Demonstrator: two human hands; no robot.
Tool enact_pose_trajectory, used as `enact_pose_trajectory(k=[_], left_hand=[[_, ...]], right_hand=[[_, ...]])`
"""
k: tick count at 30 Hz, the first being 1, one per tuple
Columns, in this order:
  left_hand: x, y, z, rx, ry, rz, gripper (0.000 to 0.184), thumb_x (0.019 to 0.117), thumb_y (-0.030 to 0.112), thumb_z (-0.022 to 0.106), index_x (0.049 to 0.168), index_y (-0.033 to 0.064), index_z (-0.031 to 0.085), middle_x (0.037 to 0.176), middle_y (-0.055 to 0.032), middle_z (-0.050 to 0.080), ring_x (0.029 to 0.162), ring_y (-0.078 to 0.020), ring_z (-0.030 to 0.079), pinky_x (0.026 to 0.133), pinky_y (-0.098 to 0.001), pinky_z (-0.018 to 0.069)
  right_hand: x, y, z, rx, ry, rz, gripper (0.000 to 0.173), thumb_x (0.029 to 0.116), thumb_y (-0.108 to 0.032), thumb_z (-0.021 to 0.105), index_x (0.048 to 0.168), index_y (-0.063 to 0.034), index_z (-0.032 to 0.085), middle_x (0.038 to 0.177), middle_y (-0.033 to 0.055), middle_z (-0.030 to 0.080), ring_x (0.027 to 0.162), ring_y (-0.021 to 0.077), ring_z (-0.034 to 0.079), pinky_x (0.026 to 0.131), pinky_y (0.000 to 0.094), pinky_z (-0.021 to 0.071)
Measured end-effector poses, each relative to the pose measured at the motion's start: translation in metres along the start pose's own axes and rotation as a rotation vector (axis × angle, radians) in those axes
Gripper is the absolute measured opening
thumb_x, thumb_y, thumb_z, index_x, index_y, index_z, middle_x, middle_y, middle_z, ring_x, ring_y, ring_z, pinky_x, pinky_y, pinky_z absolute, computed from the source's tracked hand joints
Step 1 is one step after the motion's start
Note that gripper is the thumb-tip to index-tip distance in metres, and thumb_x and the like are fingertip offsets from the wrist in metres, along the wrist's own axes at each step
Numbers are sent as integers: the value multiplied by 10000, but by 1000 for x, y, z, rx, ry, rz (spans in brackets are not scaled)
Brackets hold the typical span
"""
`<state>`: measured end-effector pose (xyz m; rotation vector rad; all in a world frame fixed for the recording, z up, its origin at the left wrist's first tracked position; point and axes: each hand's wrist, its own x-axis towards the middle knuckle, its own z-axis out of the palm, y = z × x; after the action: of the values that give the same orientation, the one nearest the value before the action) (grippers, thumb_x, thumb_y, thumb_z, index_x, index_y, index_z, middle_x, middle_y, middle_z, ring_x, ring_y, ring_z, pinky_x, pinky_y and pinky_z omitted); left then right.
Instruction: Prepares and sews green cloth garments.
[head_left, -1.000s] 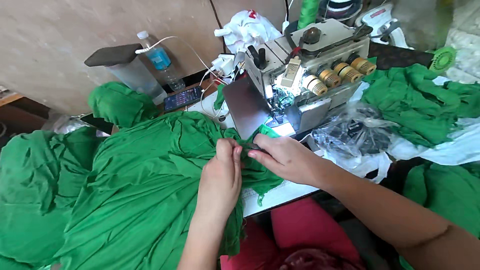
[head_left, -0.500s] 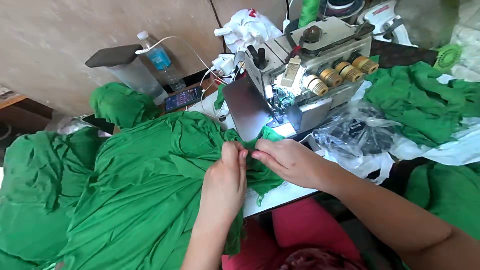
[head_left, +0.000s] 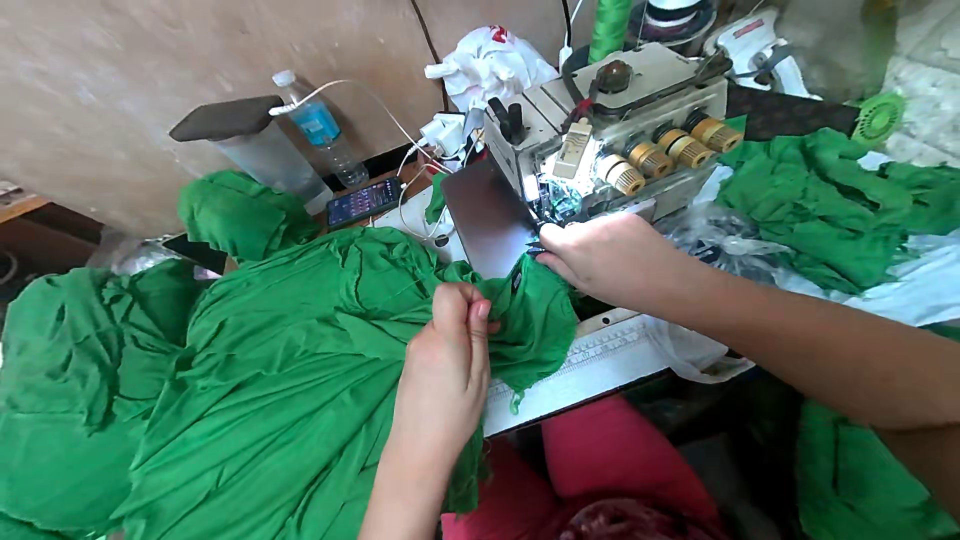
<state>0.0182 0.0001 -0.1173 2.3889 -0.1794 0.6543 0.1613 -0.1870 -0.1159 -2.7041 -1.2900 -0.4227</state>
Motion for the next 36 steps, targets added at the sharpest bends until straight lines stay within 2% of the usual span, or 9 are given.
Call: enact_pose_trajectory(k=[9,13,19,21,23,26,29,32,36], left_hand=[[-5,3,0,5,59,-36,300,1121,242,368,1100,11,559,944,-40,721,829,-87,749,732,-263,644],[-27,6,1,-72,131,55,375,1128,327,348,1069,25,561,1076,-77,742,876,-106,756,722,-276,651],[-99,10,58,-71,-166,253,252,1058,221,521,918,105,695,748,-18,707,686,-123,694,652,-281,579],[-117,9,71,-89,-480,163,127,987,137,628,1032,94,739,929,-91,759,809,-221,748,690,-376,610],[-119,14,62,-224,-810,-63,425,934,36,686,1356,86,659,1425,-183,605,1209,-336,667,954,-488,574],[-110,12,27,-428,-526,-49,193,958,84,687,1133,55,763,1076,-67,775,948,-122,747,879,-290,602],[-93,-6,-18,-310,-115,23,204,1017,296,643,991,135,765,952,49,764,930,-4,700,866,-202,577],[-72,-40,-38,-6,26,49,223,1046,275,584,1082,118,737,1170,-44,729,1238,-144,618,1086,-335,470],[-53,-51,-24,204,29,44,219,905,87,599,1098,87,702,1224,-108,704,1282,-296,594,1077,-501,466]], right_hand=[[-6,0,0,64,11,-98,304,1068,-290,499,882,-100,646,585,44,536,518,244,607,437,393,449],[-50,29,-6,260,63,79,328,1053,-357,472,884,-102,589,564,25,485,480,241,561,414,438,428],[-121,84,33,231,-146,504,437,1074,-365,483,1038,42,638,768,293,643,750,553,655,623,727,469],[-128,88,37,210,-222,578,456,1079,-380,474,1087,48,632,837,328,657,826,589,655,673,754,464],[-133,89,38,203,-212,593,473,1081,-396,467,1183,34,635,958,348,670,915,597,652,727,771,459],[-140,81,39,188,6,443,654,1037,-511,416,1380,20,586,1277,363,598,1160,614,564,879,793,428],[-133,42,23,289,125,278,679,1028,-563,434,1341,6,636,1314,307,617,1193,566,570,923,753,438],[-121,-2,41,416,146,208,647,979,-630,469,1052,-67,780,1180,208,703,1125,478,625,868,691,480],[-98,-34,71,440,155,177,670,952,-670,474,887,-77,778,1005,159,731,1005,410,671,777,620,518]])
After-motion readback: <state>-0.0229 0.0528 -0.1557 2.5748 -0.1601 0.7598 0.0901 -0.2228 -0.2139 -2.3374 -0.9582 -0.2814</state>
